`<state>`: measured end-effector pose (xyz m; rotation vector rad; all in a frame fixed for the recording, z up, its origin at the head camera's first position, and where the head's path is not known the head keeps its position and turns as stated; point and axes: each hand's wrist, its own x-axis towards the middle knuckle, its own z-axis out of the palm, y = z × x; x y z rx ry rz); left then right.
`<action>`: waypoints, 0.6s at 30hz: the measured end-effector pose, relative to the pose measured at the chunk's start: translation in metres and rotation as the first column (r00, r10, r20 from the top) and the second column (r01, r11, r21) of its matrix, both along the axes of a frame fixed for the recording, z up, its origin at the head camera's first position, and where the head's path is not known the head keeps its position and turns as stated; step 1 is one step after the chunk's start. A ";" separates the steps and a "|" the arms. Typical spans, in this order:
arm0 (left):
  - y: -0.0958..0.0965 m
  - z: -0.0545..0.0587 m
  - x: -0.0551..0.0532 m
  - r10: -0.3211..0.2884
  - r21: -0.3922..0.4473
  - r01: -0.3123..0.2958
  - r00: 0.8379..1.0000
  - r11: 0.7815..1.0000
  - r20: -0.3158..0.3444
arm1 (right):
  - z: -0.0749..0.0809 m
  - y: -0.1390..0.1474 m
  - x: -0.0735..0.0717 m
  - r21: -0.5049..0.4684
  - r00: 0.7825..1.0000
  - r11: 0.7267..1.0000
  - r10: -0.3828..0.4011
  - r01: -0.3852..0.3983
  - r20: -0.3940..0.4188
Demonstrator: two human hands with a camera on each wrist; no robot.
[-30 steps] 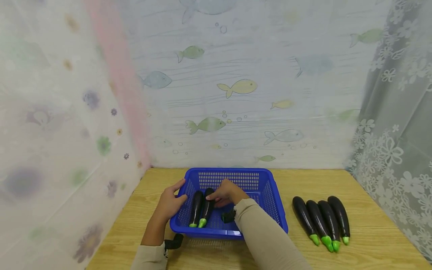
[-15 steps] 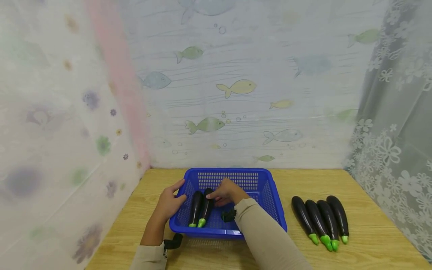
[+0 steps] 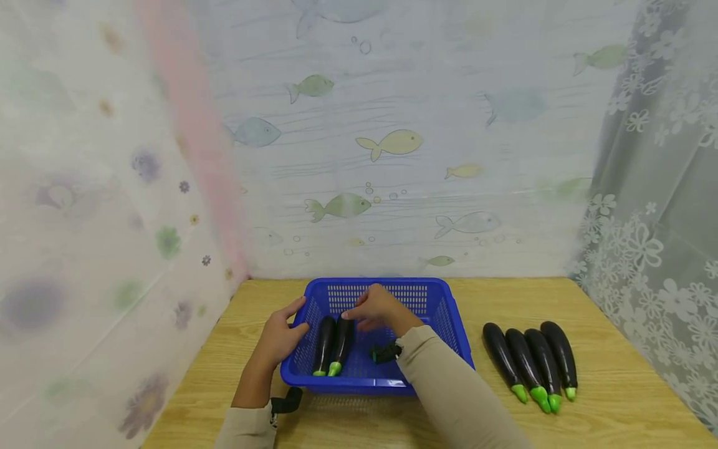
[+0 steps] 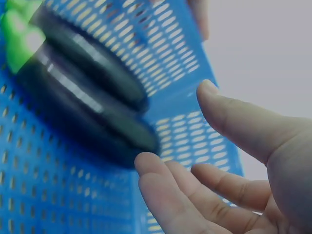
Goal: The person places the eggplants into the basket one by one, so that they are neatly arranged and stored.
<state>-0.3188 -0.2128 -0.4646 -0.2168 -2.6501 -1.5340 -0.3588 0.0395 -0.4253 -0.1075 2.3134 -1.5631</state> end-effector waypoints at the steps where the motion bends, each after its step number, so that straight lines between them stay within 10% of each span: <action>1: 0.000 0.000 0.000 0.000 0.001 0.000 1.000 1.000 0.000 | 0.003 0.000 0.000 -0.012 1.000 1.000 0.006 -0.006 -0.002; 18: 0.001 0.002 0.001 -0.011 0.009 0.011 1.000 1.000 -0.015 | 0.033 0.020 0.013 0.004 0.993 0.996 0.085 -0.085 -0.077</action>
